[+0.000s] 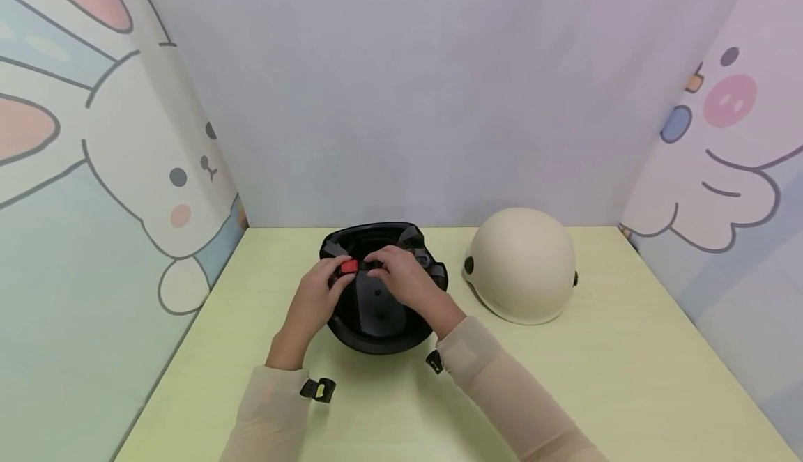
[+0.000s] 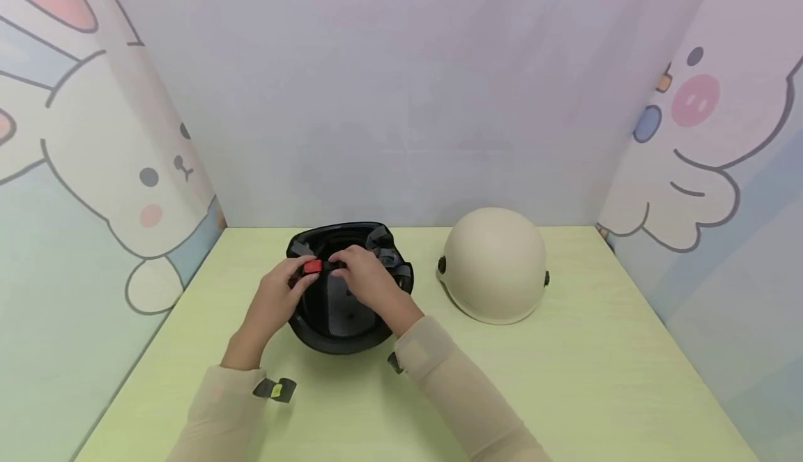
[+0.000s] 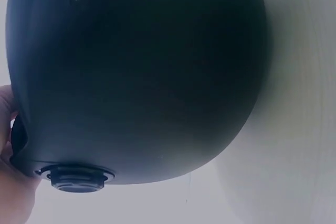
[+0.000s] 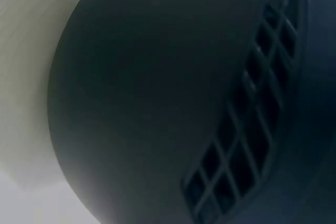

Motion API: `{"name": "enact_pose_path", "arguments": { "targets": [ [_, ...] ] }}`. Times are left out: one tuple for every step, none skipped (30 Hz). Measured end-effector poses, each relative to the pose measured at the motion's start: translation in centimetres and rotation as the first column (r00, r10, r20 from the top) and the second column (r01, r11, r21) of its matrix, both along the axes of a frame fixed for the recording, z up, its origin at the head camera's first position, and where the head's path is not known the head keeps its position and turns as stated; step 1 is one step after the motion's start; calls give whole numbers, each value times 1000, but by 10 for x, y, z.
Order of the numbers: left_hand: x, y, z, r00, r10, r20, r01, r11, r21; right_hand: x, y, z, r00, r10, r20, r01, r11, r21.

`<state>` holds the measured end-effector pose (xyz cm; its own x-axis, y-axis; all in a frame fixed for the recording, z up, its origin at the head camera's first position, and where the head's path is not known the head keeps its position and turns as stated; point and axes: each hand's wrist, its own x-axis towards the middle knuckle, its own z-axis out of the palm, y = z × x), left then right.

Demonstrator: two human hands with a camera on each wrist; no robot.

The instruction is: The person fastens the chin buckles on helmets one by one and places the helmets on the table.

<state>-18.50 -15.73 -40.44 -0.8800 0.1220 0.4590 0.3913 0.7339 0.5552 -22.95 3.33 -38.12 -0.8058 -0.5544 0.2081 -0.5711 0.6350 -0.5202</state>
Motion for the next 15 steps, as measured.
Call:
{"name": "enact_pose_path", "arguments": {
  "targets": [
    [0,0,0,1000,-10,2,10,1000,-1,0,-1,0,1000,4,-8,-3,1000,6],
    [0,0,-1,1000,-18,2,18,1000,-5,1,-2,0,1000,8,-16,-8,1000,11],
    [0,1,-1,1000,-26,2,26,1000,-5,2,-2,0,1000,13,-25,-13,1000,13],
    [0,1,-1,999,-33,1,33,999,-6,2,-3,0,999,17,-34,-17,1000,11],
    [0,1,-1,999,-38,-2,38,999,-9,3,-3,0,999,20,-42,-20,1000,9],
    [0,1,-1,999,-42,-3,42,999,-10,3,-4,-1,999,21,-47,-21,1000,5],
    [0,1,0,999,-45,-6,45,999,-12,4,-4,-1,999,21,-49,-21,1000,-2],
    [0,1,0,999,-45,-9,44,999,-16,4,-4,-1,999,20,-47,-21,1000,-10],
    [0,1,0,999,-45,-12,45,999,-17,4,-4,-1,999,16,-41,-17,1000,-19],
    [0,1,0,999,-44,-13,44,999,-19,4,-4,-2,999,10,-32,-10,1000,-26],
    [0,1,0,999,-43,-15,43,999,-20,4,-4,-2,1000,2,-17,-2,999,-32],
    [0,1,0,999,-42,-17,42,999,-18,3,-3,-3,1000,-6,-2,6,999,-37],
    [0,1,0,999,-41,-19,41,999,-18,3,-3,-3,1000,-14,11,14,999,-42],
    [0,1,0,999,-42,-20,42,999,-18,3,-3,-4,1000,-21,22,22,999,-46],
    [0,1,0,999,-44,-22,44,999,-15,3,-3,-4,999,-26,29,27,998,-52]
  ]
}}
